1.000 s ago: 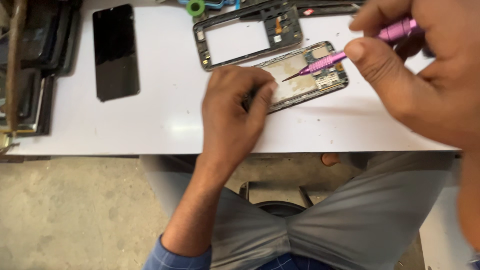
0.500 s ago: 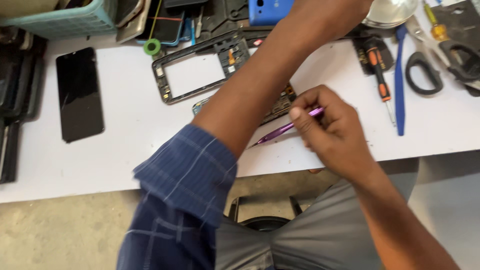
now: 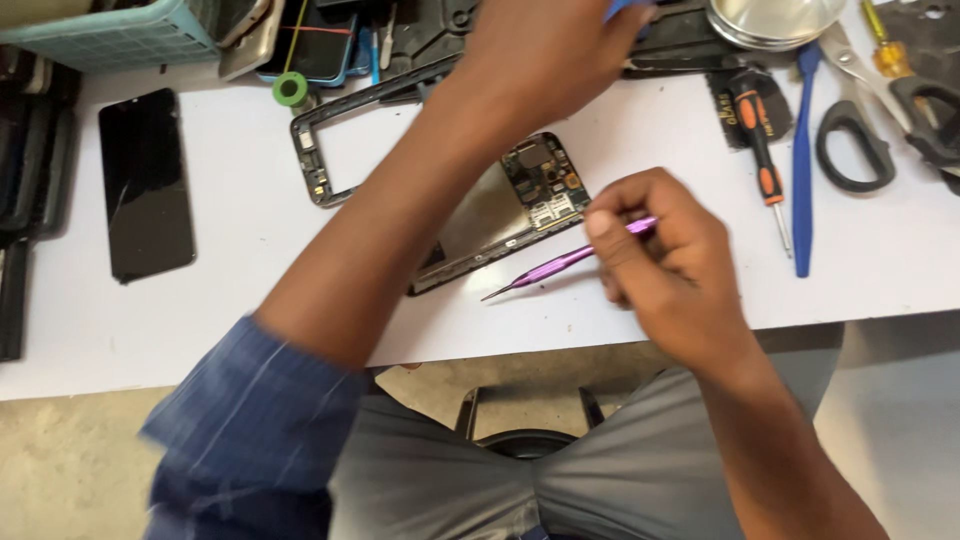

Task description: The person repairs a disassembled smartphone on a cluttered workbench. They use a purple precision pry tool to work around the battery and internal components, then lift the swollen battery out of the phone body and continue manipulating small internal parts with the tool and fingers.

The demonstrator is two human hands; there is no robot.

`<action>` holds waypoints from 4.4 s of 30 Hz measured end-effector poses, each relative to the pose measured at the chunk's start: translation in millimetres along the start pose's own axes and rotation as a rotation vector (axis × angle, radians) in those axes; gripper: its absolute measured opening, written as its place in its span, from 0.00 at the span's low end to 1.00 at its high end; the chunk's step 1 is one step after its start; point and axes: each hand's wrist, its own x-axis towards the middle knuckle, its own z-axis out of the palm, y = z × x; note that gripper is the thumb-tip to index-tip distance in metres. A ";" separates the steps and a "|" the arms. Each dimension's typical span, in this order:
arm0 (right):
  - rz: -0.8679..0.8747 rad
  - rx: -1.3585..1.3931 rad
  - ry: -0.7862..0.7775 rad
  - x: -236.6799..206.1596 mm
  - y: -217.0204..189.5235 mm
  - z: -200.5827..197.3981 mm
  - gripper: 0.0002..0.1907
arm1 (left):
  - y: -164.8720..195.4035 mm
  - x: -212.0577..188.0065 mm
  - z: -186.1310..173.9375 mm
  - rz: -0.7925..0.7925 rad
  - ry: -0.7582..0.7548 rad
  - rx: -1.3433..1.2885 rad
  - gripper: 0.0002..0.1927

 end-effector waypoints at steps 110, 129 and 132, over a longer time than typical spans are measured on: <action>-0.571 -0.390 -0.184 57.1 -3.6 16.9 0.16 | 18.8 -166.3 -111.5 -0.167 -0.182 -0.058 0.41; -0.765 -0.506 -0.247 62.4 -16.3 26.0 0.21 | 16.5 -169.8 -109.5 -0.154 -0.147 -0.084 0.42; -0.776 -0.514 -0.266 62.3 -26.5 33.5 0.20 | 16.0 -170.3 -109.6 -0.143 -0.137 -0.080 0.42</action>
